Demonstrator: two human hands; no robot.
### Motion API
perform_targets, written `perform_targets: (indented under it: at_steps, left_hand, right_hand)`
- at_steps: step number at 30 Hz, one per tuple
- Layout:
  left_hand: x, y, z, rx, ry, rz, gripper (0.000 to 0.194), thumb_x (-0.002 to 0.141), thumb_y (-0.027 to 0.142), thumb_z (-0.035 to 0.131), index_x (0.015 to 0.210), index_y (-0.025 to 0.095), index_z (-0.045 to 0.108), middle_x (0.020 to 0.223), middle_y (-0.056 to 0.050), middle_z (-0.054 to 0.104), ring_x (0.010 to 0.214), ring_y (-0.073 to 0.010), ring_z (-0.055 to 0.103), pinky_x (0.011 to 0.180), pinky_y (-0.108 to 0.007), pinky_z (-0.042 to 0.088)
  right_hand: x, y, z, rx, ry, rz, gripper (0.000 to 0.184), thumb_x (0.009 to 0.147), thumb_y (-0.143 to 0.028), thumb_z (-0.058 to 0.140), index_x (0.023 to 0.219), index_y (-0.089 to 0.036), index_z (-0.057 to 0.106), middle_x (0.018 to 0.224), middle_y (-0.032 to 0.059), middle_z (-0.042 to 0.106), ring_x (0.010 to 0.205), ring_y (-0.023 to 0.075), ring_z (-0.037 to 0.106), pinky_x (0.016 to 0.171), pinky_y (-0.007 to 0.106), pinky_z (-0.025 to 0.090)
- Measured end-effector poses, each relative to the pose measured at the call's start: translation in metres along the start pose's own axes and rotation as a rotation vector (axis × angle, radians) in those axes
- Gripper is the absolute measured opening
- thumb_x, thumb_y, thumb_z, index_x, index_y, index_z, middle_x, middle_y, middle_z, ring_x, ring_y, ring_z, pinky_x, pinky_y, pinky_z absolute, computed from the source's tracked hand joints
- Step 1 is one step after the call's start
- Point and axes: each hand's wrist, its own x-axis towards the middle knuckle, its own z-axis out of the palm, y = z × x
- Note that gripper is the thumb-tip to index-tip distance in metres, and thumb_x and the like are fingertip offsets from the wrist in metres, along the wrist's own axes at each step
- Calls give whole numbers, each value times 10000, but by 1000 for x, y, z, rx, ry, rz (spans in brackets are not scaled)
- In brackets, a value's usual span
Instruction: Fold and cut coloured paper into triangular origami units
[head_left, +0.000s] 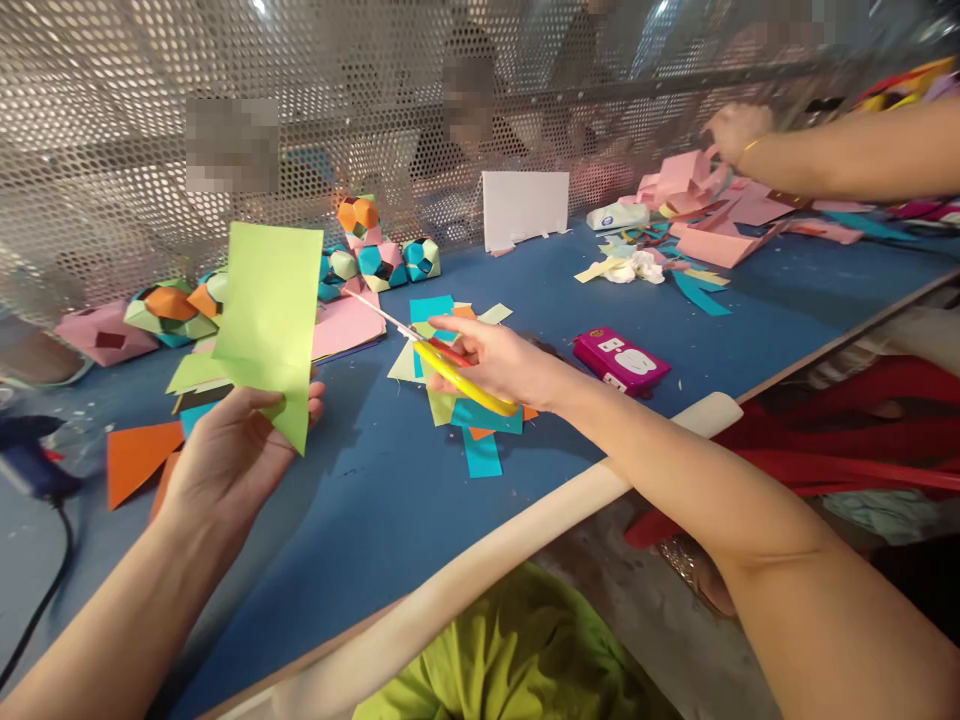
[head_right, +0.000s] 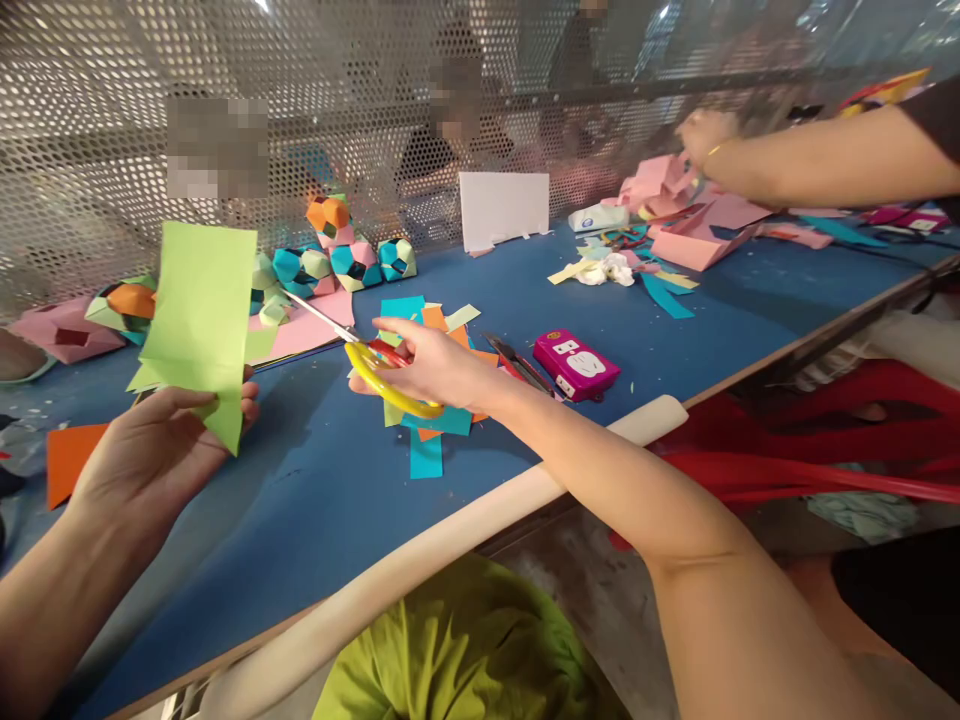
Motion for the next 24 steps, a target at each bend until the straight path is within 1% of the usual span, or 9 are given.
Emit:
perform_targets:
  at_steps: [1, 3, 6, 9, 13, 16, 19, 22, 24]
  left_hand:
    - [1, 0, -1, -7, 9, -3, 489, 659, -57, 451, 1097, 94, 606, 773, -46, 686, 638, -143, 675, 557, -209, 587]
    - [2, 0, -2, -25, 24, -23, 453, 665, -48, 458, 1072, 88, 605, 758, -43, 672, 629, -140, 665, 554, -210, 581]
    - [5, 0, -3, -62, 52, -37, 403, 681, -36, 464, 1043, 81, 596, 762, -45, 660, 627, -141, 659, 557, -217, 575]
    - [7, 1, -4, -93, 89, -22, 373, 703, -31, 447, 1039, 62, 581, 753, -55, 649, 622, -140, 652, 556, -220, 571]
    - [6, 3, -4, -126, 113, -25, 348, 721, -38, 435, 1027, 51, 574, 725, -51, 639, 620, -136, 643, 566, -217, 564]
    - [4, 1, -4, -143, 90, -17, 330, 726, -36, 459, 1014, 69, 581, 710, -42, 646, 607, -140, 645, 563, -220, 557]
    - [3, -3, -3, -138, 87, -8, 319, 739, -24, 476, 1011, 96, 591, 689, -35, 651, 584, -141, 648, 550, -218, 547]
    - [3, -7, -2, -143, 60, -2, 355, 723, -21, 492, 1040, 111, 587, 704, -32, 663, 562, -140, 650, 540, -222, 545]
    - [2, -9, -3, -150, 34, 11, 383, 707, -16, 512, 1061, 114, 580, 717, -25, 667, 550, -139, 650, 532, -226, 547]
  right_hand:
    - [-1, -2, 3, 59, -20, 32, 655, 824, -407, 662, 1383, -158, 429, 962, 63, 670, 803, 165, 656, 712, 316, 567]
    - [-5, -8, 9, 151, -61, 92, 590, 787, -400, 697, 1301, -164, 525, 903, 39, 661, 749, 150, 639, 664, 297, 555]
    - [-11, -17, 12, 182, -127, 88, 492, 728, -367, 741, 1163, -171, 618, 886, 20, 647, 775, 143, 624, 669, 277, 528]
    - [-13, -21, 13, 284, -174, 79, 486, 691, -335, 760, 1134, -187, 628, 890, 8, 625, 802, 133, 608, 693, 260, 502]
    - [-12, -20, 14, 419, -216, 83, 458, 729, -363, 710, 1142, -205, 592, 822, -12, 574, 724, 117, 565, 629, 249, 472]
    - [-14, -22, 16, 327, -211, 65, 482, 683, -334, 742, 1111, -207, 559, 873, -3, 604, 792, 139, 581, 705, 277, 489]
    - [-18, -27, 17, 116, -194, 132, 443, 680, -348, 742, 1055, -205, 554, 947, 18, 640, 871, 173, 608, 774, 307, 490]
    - [-21, -31, 19, -45, -190, 209, 462, 686, -420, 726, 1068, -218, 563, 968, 22, 661, 867, 198, 627, 756, 322, 489]
    - [-22, -32, 19, -108, -201, 229, 483, 687, -462, 716, 1083, -228, 571, 989, 29, 675, 881, 215, 636, 746, 325, 489]
